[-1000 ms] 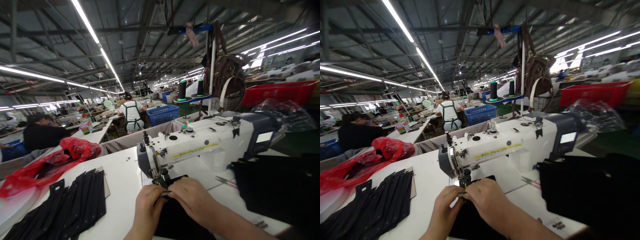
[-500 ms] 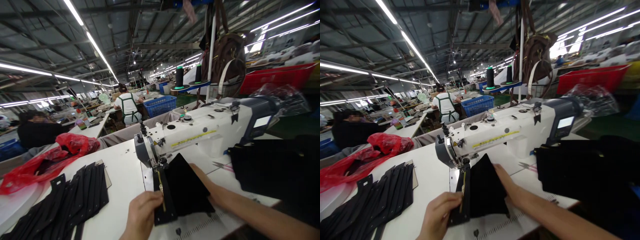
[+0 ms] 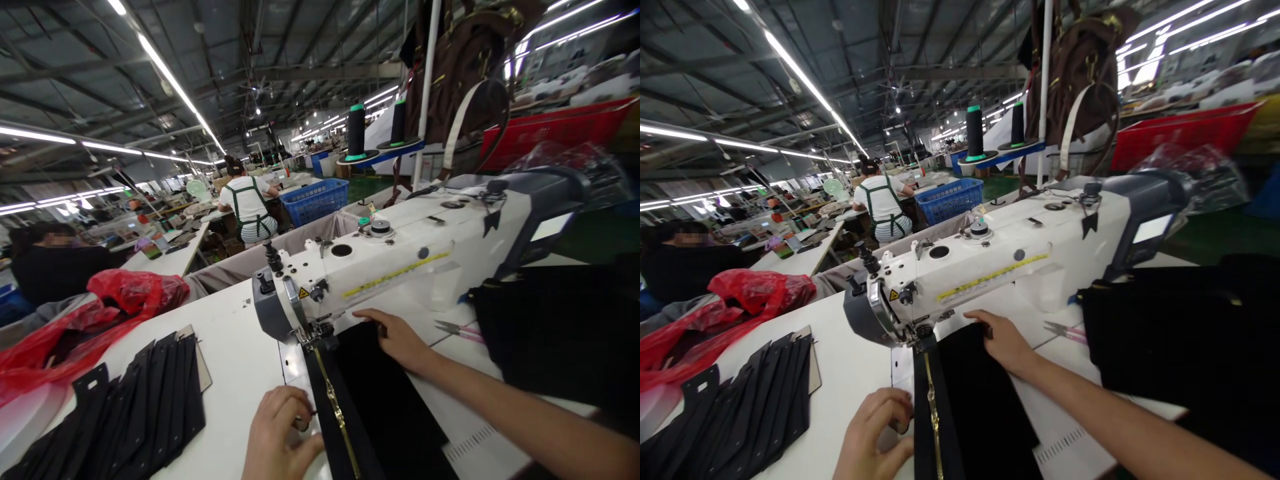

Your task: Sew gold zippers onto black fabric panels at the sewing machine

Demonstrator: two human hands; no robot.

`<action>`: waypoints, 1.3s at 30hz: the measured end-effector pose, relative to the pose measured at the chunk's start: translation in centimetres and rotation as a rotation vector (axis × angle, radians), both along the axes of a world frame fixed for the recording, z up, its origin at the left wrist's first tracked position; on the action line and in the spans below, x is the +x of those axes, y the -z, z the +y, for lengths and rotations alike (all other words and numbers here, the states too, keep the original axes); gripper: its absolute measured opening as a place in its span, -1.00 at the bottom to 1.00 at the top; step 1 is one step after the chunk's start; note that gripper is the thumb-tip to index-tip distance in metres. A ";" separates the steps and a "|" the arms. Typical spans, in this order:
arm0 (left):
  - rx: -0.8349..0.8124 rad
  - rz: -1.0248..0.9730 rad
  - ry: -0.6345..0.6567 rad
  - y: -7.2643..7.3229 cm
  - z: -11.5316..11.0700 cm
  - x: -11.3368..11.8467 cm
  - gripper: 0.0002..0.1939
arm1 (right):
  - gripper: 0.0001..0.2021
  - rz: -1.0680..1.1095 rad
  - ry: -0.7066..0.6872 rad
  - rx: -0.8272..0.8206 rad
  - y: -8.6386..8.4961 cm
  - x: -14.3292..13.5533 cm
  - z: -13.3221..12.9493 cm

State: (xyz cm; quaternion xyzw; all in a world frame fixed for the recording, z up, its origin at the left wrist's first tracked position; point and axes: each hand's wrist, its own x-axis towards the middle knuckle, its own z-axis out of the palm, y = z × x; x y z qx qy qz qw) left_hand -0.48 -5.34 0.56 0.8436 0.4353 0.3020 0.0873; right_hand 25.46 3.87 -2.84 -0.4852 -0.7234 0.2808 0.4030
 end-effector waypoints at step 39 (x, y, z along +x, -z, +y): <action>0.160 0.218 -0.106 1.6 1.1 2.4 -0.80 | -0.86 -0.597 0.146 0.266 -2.4 -3.0 -1.6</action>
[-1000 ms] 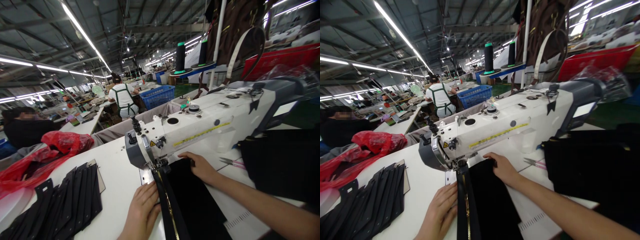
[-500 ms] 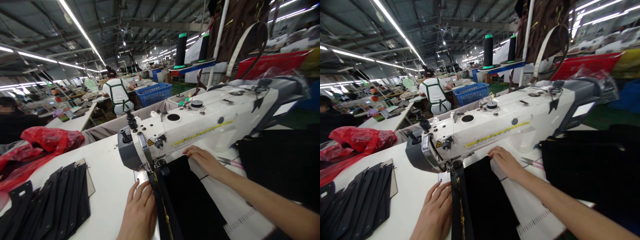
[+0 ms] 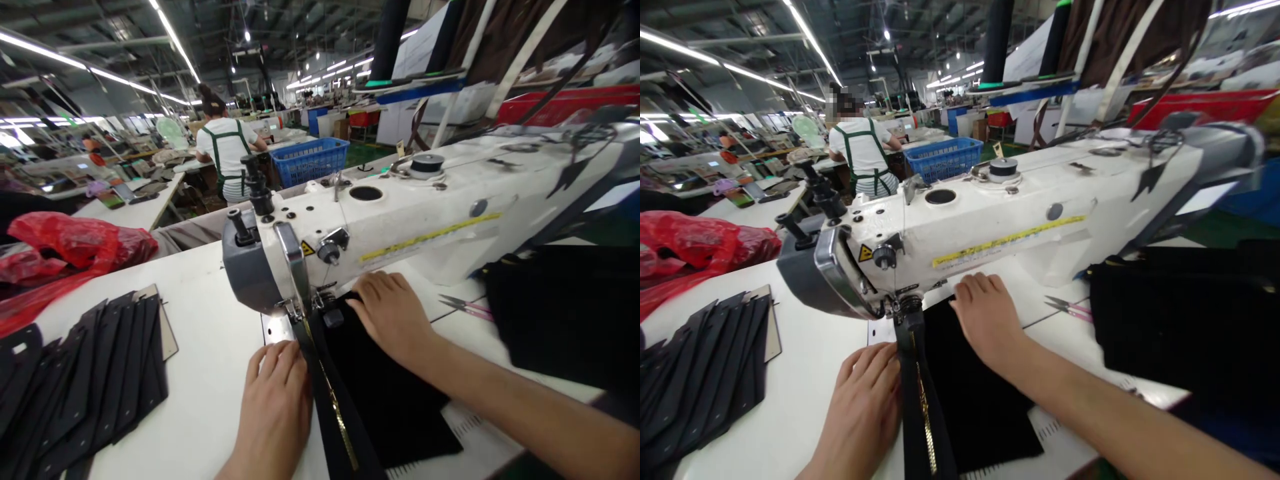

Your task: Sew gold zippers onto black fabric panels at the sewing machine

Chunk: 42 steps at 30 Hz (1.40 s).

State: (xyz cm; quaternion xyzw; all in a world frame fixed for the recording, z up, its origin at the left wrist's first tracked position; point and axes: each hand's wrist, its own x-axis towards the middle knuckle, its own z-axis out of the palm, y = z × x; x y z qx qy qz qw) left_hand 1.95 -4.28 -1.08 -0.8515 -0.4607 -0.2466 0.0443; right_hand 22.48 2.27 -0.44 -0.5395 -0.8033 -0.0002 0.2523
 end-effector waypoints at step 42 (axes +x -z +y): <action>-0.009 0.123 0.179 -0.9 1.5 -0.9 -0.72 | -0.61 0.009 -0.446 0.018 2.1 -2.8 -3.0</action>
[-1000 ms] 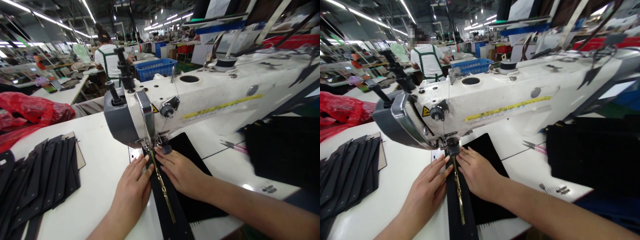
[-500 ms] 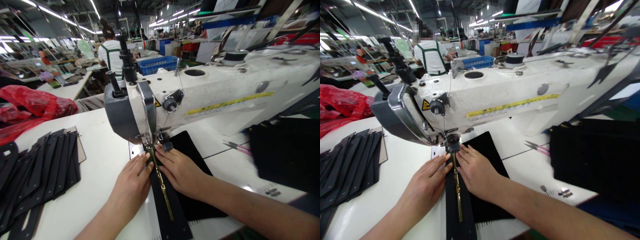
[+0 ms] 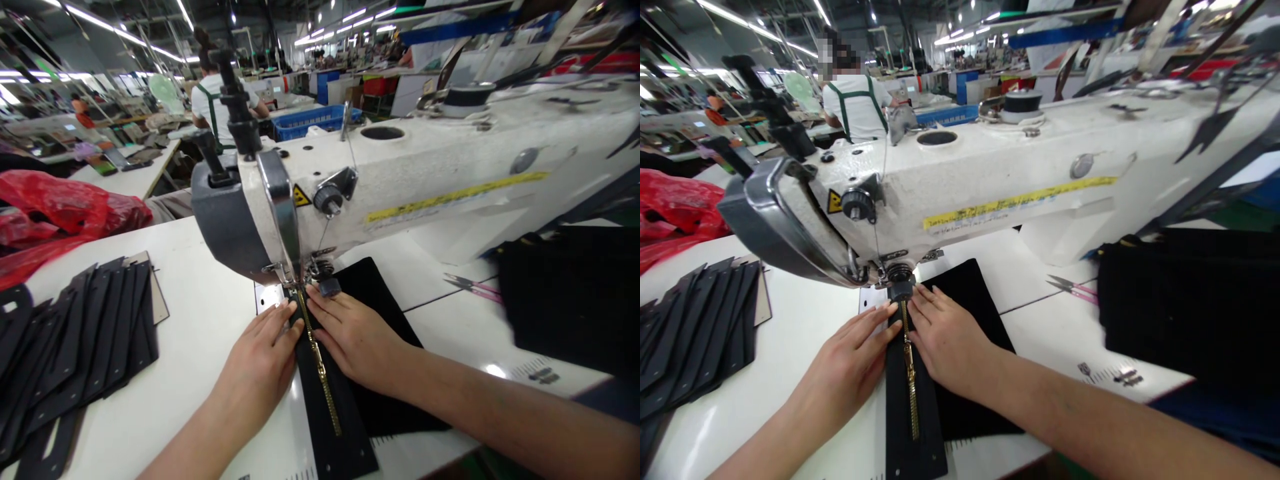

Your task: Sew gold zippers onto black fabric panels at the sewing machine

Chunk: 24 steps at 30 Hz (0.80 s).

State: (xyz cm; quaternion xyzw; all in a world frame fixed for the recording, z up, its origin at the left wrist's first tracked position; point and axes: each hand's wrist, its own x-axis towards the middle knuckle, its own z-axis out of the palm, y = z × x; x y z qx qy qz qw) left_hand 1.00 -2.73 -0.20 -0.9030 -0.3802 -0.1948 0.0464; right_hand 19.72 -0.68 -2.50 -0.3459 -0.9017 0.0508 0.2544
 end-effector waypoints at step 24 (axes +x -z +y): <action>-0.018 -0.096 -0.053 0.5 2.1 -0.3 -0.71 | -0.70 0.160 -0.065 -0.083 -0.4 -0.4 3.5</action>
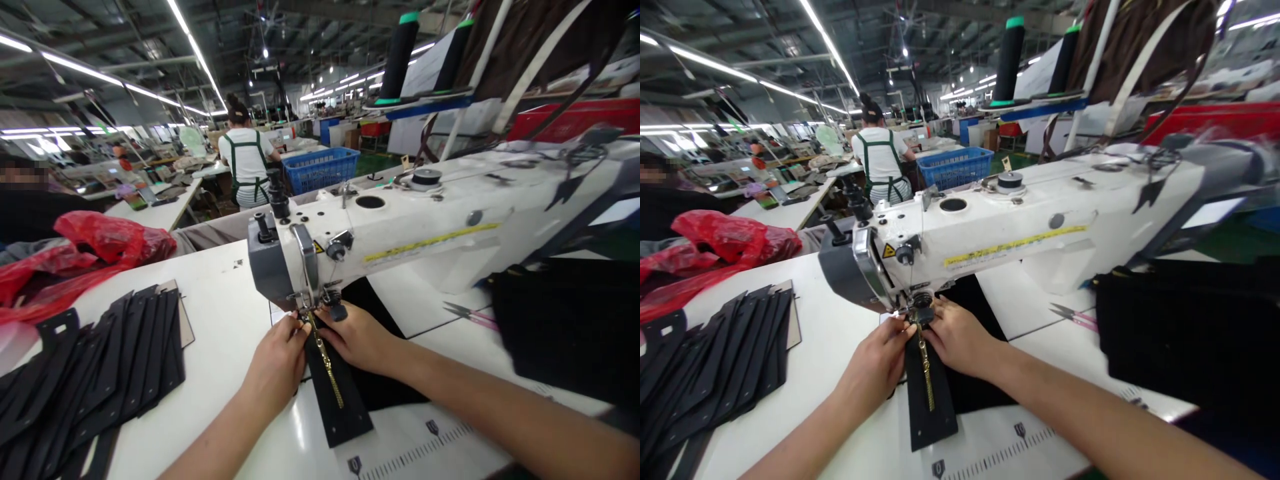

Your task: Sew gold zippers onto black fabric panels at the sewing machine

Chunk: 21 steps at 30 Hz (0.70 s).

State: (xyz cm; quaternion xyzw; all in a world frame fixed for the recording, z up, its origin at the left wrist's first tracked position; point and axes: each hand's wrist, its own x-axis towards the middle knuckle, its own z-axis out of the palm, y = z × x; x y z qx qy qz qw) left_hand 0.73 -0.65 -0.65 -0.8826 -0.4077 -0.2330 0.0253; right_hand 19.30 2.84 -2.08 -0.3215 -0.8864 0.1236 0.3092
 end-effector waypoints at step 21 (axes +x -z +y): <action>0.116 0.070 0.120 0.2 -5.8 -0.3 -0.76 | -0.80 -0.030 0.174 0.145 -0.7 2.5 -9.4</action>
